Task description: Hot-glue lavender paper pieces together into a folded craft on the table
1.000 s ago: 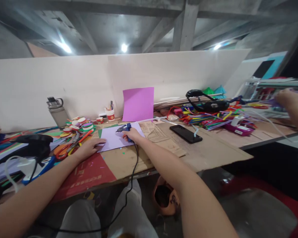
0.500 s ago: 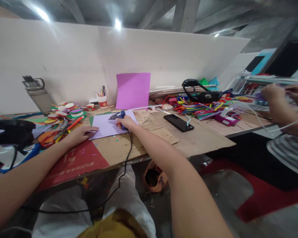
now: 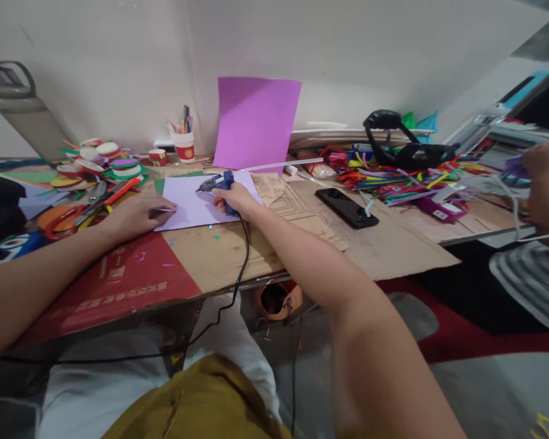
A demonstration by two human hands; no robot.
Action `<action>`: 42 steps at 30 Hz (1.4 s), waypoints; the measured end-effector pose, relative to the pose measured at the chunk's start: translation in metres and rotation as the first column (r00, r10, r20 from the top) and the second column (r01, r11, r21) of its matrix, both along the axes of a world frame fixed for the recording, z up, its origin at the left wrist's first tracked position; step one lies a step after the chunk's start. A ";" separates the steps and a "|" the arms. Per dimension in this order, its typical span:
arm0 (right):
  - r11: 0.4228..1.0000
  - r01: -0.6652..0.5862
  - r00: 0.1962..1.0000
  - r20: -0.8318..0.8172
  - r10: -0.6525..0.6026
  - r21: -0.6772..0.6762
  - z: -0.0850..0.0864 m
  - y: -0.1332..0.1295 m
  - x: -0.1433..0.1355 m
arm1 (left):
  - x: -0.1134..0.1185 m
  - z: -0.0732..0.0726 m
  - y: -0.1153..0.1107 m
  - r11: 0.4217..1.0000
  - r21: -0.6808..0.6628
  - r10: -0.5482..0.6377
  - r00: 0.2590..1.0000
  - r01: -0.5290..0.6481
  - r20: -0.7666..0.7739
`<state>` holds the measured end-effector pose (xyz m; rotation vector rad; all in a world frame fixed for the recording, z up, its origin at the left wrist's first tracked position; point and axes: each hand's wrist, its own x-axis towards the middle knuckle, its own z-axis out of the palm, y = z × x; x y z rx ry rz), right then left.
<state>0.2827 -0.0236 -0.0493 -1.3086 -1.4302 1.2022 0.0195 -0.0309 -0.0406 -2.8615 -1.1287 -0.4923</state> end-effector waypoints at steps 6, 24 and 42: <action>0.996 -0.057 0.998 -0.005 0.057 -0.068 0.008 -0.007 0.002 | 0.001 0.003 -0.004 1.000 -0.015 -0.013 1.000 0.013 -0.017; 0.991 -0.062 0.992 -0.118 0.047 -0.122 0.013 -0.008 0.008 | 0.002 -0.002 -0.007 0.999 0.011 -0.030 0.999 0.030 0.011; 0.994 -0.091 0.996 -0.026 0.090 -0.063 0.010 -0.007 0.011 | 0.005 0.001 -0.007 0.999 -0.020 0.047 0.998 -0.048 -0.030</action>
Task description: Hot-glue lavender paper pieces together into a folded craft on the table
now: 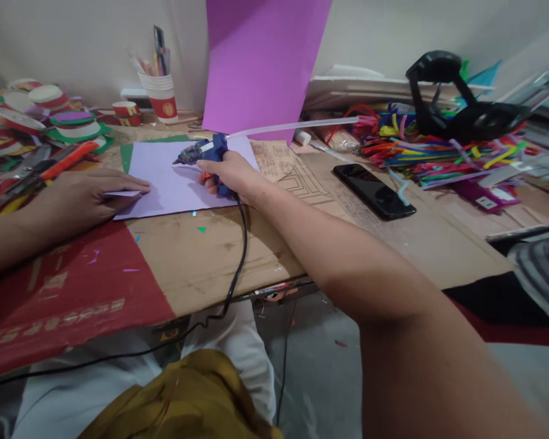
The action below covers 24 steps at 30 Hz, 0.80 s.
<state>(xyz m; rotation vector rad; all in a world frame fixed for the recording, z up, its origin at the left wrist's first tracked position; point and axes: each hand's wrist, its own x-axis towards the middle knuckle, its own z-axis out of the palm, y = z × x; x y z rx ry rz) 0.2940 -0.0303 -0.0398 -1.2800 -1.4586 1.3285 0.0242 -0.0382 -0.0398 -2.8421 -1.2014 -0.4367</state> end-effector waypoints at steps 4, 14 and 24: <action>1.000 0.016 1.000 -0.006 -0.015 0.022 -0.001 -0.002 -0.001 | 0.000 0.000 0.000 1.000 0.000 -0.011 1.000 0.011 0.008; 1.000 0.021 1.000 0.010 -0.021 0.002 0.000 -0.002 -0.001 | 0.001 -0.004 0.002 0.999 -0.008 -0.043 0.999 0.043 -0.005; 1.000 0.023 1.000 0.002 -0.023 -0.013 -0.002 -0.001 0.000 | 0.002 -0.004 0.001 0.998 -0.062 -0.022 1.000 0.020 -0.020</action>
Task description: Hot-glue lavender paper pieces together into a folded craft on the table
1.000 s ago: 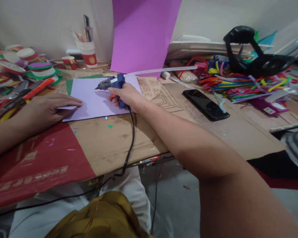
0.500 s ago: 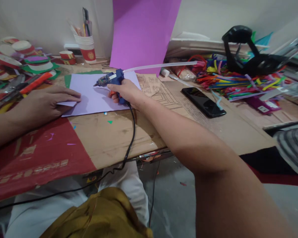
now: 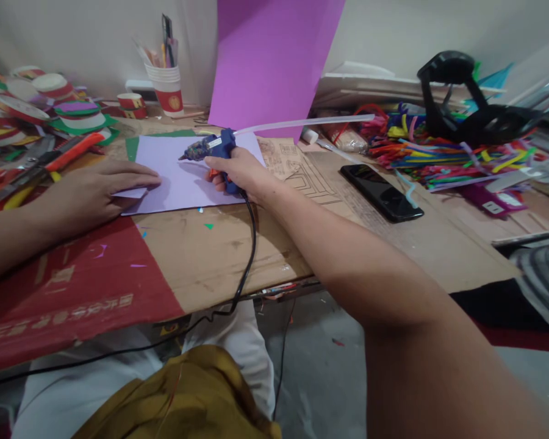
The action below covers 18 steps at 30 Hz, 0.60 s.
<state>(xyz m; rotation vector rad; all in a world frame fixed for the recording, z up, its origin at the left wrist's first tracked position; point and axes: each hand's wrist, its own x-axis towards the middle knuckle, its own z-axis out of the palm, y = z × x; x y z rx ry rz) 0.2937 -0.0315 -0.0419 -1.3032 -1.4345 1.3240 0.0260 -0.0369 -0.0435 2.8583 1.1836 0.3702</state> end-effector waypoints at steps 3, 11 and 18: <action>1.000 0.000 1.000 0.008 0.000 0.003 0.001 -0.002 -0.001 | -0.002 -0.003 0.003 0.999 -0.041 0.019 1.000 -0.019 -0.022; 0.999 -0.002 0.999 0.039 0.000 0.046 0.002 -0.003 -0.001 | -0.003 -0.002 0.000 0.997 0.034 -0.065 0.998 0.066 -0.026; 1.000 -0.003 1.000 0.026 0.002 0.015 0.002 -0.003 -0.001 | -0.003 0.005 -0.001 0.998 -0.062 -0.035 0.985 0.025 -0.169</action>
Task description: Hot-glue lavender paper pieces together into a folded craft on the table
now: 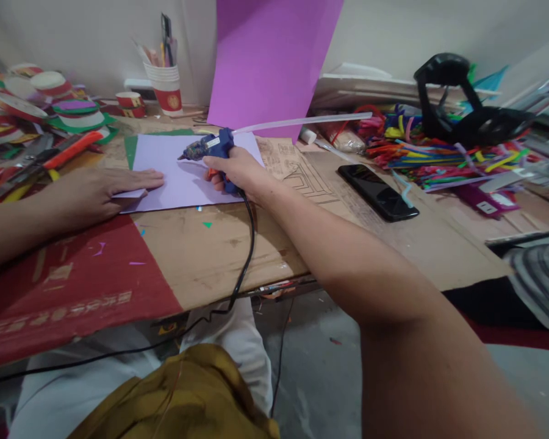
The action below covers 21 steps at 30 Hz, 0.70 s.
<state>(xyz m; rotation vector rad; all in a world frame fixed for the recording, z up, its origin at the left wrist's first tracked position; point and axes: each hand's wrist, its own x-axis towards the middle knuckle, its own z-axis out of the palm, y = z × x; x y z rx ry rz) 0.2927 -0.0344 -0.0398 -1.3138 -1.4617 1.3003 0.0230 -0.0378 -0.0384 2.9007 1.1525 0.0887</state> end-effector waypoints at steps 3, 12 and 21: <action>1.000 -0.005 1.000 -0.001 0.005 0.004 -0.001 0.001 0.001 | 0.001 0.002 -0.003 1.000 0.002 0.000 1.000 0.000 0.010; 1.000 0.020 1.000 0.005 -0.020 0.005 0.001 -0.002 0.000 | 0.003 -0.001 -0.008 0.999 0.030 0.033 0.999 -0.033 0.021; 0.999 0.046 0.999 0.025 -0.046 -0.001 0.001 0.000 -0.001 | 0.001 -0.005 -0.006 0.999 0.048 0.011 0.999 -0.013 0.037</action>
